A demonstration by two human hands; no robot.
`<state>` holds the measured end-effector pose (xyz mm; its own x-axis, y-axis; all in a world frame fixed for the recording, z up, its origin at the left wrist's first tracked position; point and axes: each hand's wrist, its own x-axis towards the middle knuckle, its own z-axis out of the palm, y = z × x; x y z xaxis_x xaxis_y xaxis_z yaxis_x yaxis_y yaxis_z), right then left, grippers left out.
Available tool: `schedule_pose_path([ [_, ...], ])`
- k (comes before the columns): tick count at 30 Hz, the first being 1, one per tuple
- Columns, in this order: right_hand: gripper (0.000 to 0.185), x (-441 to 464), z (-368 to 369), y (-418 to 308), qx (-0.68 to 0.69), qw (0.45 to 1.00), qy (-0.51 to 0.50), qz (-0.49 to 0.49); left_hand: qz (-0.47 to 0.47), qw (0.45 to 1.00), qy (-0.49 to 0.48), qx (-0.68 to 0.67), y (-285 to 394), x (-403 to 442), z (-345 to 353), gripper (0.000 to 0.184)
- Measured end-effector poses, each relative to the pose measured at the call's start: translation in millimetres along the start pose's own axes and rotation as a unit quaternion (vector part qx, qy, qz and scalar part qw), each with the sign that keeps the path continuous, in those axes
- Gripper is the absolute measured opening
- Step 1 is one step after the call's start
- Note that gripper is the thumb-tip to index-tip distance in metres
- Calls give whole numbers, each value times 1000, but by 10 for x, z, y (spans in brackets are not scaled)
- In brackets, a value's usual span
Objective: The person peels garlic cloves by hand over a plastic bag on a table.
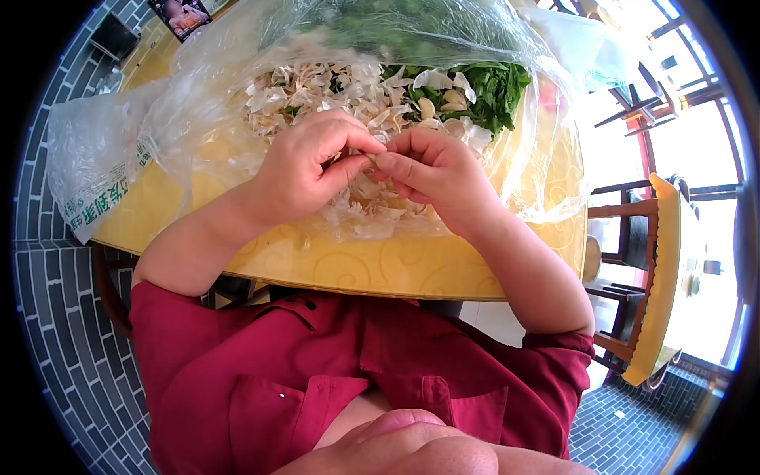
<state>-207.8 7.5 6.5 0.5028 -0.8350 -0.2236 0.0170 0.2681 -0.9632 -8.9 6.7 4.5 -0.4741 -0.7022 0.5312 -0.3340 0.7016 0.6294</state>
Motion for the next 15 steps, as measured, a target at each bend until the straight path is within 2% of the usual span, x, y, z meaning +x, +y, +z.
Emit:
schedule_pose_path([
  [15,18,25,-23,61,-3,1000,-13,-4,-23,1000,-3,-13,16,4,4,15],
])
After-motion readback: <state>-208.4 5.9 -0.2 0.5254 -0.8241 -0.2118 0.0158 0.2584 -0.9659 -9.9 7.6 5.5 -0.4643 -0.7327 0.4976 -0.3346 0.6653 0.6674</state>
